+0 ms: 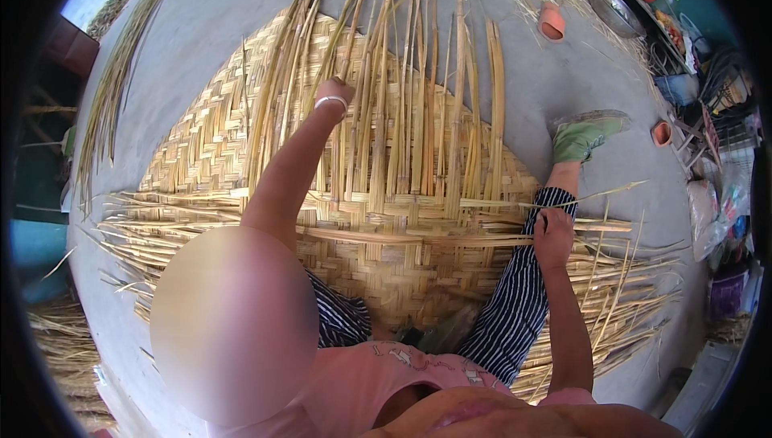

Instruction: The person sits on the floor and weaves thin dried palm strips into a large flat basket base. They interlace the strips by hand, periodically adjusting the weave and adding new strips to continue the pattern.

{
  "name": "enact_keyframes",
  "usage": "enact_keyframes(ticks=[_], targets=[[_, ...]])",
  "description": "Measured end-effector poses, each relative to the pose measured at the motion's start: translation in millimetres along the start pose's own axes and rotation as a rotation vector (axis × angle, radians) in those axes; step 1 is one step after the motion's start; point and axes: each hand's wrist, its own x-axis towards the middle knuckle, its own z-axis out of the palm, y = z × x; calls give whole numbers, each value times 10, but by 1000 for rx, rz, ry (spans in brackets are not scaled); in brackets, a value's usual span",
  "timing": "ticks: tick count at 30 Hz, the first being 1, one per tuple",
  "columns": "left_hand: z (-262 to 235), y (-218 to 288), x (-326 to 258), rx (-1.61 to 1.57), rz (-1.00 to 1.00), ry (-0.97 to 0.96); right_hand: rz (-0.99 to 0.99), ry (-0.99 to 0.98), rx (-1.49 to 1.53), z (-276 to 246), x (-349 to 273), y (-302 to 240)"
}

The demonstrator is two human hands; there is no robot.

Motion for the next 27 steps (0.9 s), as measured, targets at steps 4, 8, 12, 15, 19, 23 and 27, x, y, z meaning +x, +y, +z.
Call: enact_keyframes(ticks=[4,8,12,15,19,23,27], targets=[[-500,588,-186,-894,-119,-186,19,6,-17,-69,-53,78],[-1516,917,-320,-1128,154,-319,14,8,3,-49,-18,41],[-2286,1472,-748,-1305,424,-37,-31,63,15,5,-24,97],[-2624,1702,-1237,-1156,831,26,-20,68,21,20,-48,128],[-2351,1889,-1614,-929,957,409,9,56,12,-9,-59,161],[-1743,1524,-886,-639,723,392,10,66,35,24,-36,169],[-1002,750,-109,64,290,281,43,40,37,-11,-12,108]])
